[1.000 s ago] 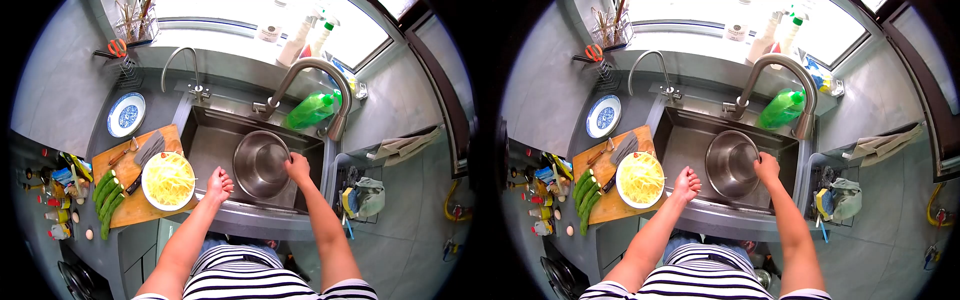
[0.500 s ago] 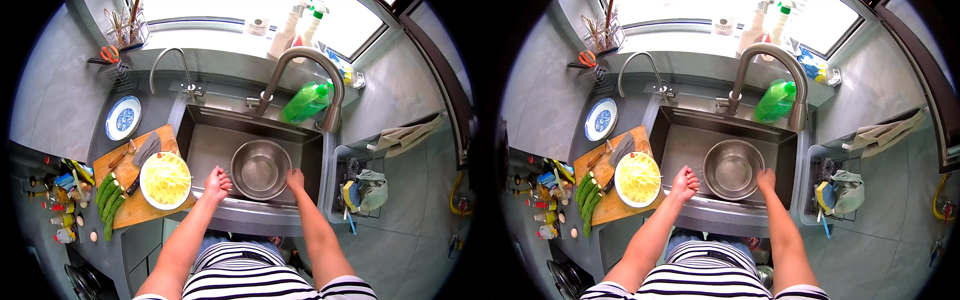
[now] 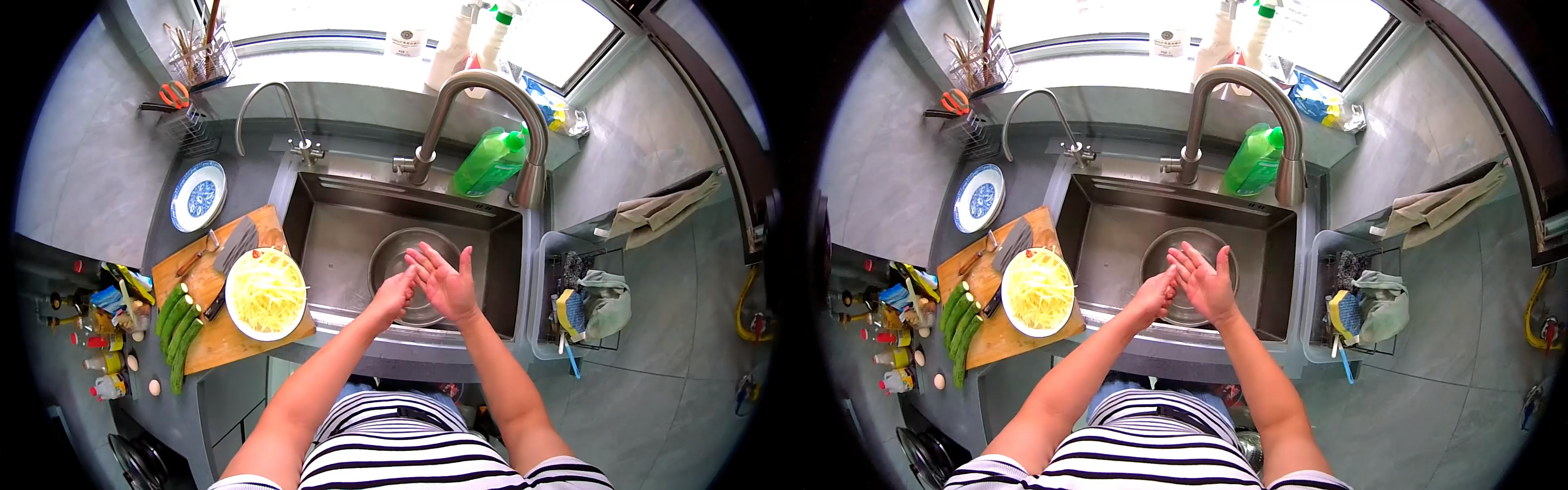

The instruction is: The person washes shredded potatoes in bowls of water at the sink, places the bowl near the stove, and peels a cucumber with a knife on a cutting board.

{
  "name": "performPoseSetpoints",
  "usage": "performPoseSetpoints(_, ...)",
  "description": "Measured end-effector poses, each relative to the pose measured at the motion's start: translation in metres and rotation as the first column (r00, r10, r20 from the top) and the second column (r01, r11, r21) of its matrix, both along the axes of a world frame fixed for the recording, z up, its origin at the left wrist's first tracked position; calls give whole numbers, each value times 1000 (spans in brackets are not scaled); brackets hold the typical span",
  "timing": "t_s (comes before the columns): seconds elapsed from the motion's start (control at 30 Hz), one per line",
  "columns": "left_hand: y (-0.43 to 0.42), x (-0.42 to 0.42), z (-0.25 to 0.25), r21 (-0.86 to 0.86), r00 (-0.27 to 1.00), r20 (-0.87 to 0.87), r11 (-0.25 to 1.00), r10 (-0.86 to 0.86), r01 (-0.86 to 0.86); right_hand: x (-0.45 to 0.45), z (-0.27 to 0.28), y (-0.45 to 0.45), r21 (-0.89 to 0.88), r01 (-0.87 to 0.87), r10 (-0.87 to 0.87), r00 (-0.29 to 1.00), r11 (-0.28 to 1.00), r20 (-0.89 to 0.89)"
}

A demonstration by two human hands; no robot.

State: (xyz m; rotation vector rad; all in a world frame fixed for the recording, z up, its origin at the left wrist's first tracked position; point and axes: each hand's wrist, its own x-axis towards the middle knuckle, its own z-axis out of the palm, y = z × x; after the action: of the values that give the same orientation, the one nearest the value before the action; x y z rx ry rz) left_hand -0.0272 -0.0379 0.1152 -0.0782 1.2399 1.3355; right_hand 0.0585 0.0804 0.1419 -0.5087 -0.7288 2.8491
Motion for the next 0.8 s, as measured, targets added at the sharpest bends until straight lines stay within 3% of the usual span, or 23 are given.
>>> performPoseSetpoints(0.07,4,2,2,3,967,-250,999,-48,50,-2,11,-4,1,15,-15,1000,1000,-3)
performPoseSetpoints(0.17,5,0,-22,169,814,-579,984,48,62,-1,28,-6,-92,102,-104,994,991,-21)
performPoseSetpoints(0.27,-8,-11,-5,129,743,-670,987,12,100,-4,15,-3,-94,189,-188,982,978,17)
performPoseSetpoints(0.33,-24,-23,5,129,732,-679,991,61,37,-11,14,-12,-76,215,-214,976,974,27)
performPoseSetpoints(0.4,-46,-36,23,91,699,-706,994,110,-65,-21,16,-26,-154,84,-90,995,985,-32)
performPoseSetpoints(0.5,-100,-70,29,208,753,-611,967,245,-147,-43,19,-57,-247,-116,98,992,962,-83)
performPoseSetpoints(0.57,-139,-86,33,225,690,-630,934,356,-277,-64,23,-86,-239,-228,213,973,944,-89)
performPoseSetpoints(0.63,-179,-105,33,133,714,-613,935,337,-328,-86,22,-117,-234,-362,340,932,902,-130)
performPoseSetpoints(0.7,-213,-117,33,0,782,-552,938,290,-348,-110,15,-148,-185,-425,414,905,886,-97)
performPoseSetpoints(0.77,-237,-123,30,-65,790,-552,931,268,-360,-130,13,-173,69,-463,457,885,883,94)
performPoseSetpoints(0.8,-247,-123,29,-17,809,-498,930,312,-368,-136,9,-183,111,-451,428,886,886,180)
